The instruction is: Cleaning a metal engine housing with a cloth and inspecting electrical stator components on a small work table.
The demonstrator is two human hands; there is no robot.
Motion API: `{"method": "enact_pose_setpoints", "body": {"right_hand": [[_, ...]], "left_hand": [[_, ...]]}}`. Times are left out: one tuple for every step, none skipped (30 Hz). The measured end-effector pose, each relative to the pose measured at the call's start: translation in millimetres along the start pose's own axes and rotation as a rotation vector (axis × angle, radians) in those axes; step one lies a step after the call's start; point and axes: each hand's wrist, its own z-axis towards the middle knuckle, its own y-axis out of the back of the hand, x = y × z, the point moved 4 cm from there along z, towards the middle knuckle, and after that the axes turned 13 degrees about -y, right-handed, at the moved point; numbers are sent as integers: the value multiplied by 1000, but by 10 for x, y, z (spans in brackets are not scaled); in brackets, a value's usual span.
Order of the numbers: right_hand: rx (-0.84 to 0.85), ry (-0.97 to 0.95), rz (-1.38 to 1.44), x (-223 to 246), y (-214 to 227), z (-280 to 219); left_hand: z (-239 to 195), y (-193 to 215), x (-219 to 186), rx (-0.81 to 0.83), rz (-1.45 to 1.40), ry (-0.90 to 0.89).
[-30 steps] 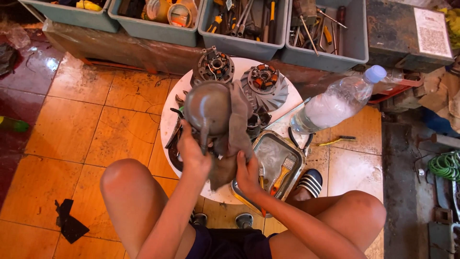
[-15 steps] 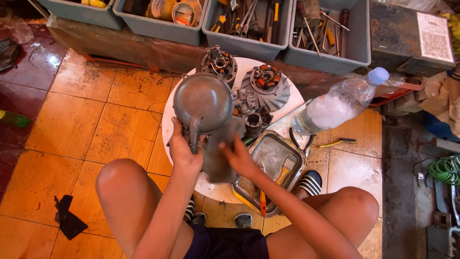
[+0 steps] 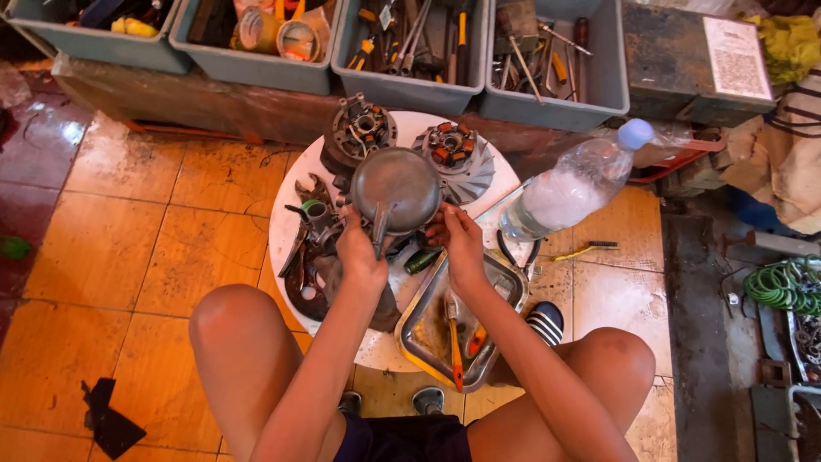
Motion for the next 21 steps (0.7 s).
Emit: {"method": "enact_pose_setpoints", "body": {"right_hand": [[-46,-26,31,17,36,22],[-91,-52,62,30,71,43],[-91,-53,63,-54,164,193],[-98,-69,92,-145,261,342],[-105,-80,121,-211,354,513],[-104,-76,122,-252,387,638],[-98,-95,150,-293,449,755],[-92,-114,178,-333,513,874],[-97,-111,177,-261,540,918],[-105,-101,139,-186,563,961],[-107,-89,100,-105,553,1025],[-105,-86,99,-18,536,1042],[-96,-101,83,61,521,1055],[-87,-116,68,138,507,1070],[-88,-119,65,159,526,1101],[-108,-107,-13,186,544,1129],[-123,-91,-94,234,540,1177],[-120,-90,-98,227,557,1226],[-140,-97,-124,192,571,1263],[-159,-103,-150,158,586,1299],[-156,-101,-152,202,557,1249]], "left_hand": [[-91,-99,-40,22,26,12],[-180,-195,-80,45,53,24],[-106,-201,-5,44,54,23],[-33,-218,71,81,80,26],[48,-264,144,124,103,27],[132,-302,218,128,101,25],[206,-343,300,117,129,-7],[280,-386,383,106,156,-40],[332,-457,453,110,156,-35],[387,-525,513,114,190,-51],[458,-599,551,116,221,-73],[667,-587,705,117,218,-74],[879,-582,819,132,359,-196],[1087,-585,936,145,500,-318],[975,-652,859,143,500,-315],[864,-723,771,152,549,-340],[764,-813,664,160,594,-369],[673,-868,621,158,590,-370],[582,-900,565,164,643,-401],[490,-934,509,171,697,-431],[579,-940,582,170,693,-434]]}}
